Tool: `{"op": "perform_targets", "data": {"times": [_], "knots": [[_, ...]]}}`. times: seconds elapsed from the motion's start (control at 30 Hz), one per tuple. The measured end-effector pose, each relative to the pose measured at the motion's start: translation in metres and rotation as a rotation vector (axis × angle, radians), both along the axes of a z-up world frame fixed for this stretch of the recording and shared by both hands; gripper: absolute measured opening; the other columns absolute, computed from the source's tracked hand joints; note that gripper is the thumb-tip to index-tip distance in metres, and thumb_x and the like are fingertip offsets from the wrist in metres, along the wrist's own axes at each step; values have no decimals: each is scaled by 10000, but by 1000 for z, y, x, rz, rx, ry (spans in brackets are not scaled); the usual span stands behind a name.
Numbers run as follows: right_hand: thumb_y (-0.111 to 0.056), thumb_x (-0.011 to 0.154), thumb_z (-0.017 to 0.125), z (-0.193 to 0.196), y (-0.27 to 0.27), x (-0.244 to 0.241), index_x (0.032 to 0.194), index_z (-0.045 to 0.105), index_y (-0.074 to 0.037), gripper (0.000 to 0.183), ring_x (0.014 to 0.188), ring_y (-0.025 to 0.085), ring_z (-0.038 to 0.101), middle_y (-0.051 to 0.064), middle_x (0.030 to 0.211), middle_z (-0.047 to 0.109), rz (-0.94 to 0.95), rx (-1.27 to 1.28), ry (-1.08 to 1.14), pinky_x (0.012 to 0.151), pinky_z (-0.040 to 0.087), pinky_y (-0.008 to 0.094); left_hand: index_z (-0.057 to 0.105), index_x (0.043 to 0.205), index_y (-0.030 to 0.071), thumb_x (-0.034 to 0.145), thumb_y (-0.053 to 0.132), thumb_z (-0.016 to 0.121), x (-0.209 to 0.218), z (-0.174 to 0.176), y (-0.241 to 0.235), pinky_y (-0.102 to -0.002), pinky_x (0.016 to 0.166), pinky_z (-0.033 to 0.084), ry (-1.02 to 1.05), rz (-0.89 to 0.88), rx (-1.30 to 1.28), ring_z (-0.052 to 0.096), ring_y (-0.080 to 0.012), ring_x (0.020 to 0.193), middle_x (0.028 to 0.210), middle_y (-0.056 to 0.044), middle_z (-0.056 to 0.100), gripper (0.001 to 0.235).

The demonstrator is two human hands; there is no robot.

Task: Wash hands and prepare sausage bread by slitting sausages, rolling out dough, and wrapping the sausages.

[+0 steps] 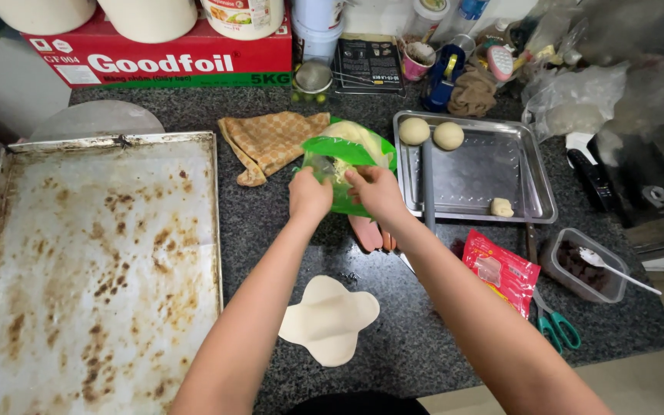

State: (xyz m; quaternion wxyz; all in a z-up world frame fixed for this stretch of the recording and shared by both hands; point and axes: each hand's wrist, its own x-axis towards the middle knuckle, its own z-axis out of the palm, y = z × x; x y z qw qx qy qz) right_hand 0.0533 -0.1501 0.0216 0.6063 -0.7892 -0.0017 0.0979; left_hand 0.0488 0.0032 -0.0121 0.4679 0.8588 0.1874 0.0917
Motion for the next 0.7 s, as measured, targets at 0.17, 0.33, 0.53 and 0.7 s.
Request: {"op": "perform_targets", "data": {"times": [0.17,0.33,0.53,0.7], "knots": [[-279,962,676,3,1,-2,1164,697,54,390,691,128,668,95,869,736,-24,-118,34,562,526,290,748,897,2,887,199,627,-20,34,0,-384,728,626,58,-103,-296,791,-279,721,769,-159,753,232],[-275,1009,648,-16,0,5,1098,731,65,360,684,142,663,117,833,742,23,-226,-33,587,520,294,761,904,-34,984,222,572,-6,5,-3,-343,698,599,69,-218,-350,757,-225,693,786,-152,759,328],[-222,999,626,-18,0,6,1037,729,41,285,698,105,692,65,836,756,3,-47,-79,603,560,273,706,1172,-10,956,222,649,-12,14,-8,-292,696,605,82,-305,-859,752,-167,804,985,-89,760,322],[-249,997,655,-8,-3,6,959,760,35,306,619,94,615,69,736,709,-4,-101,-154,547,487,276,676,1269,-8,930,198,720,-10,6,-5,-268,719,608,47,-307,-955,734,-146,825,989,-92,767,400]]}}
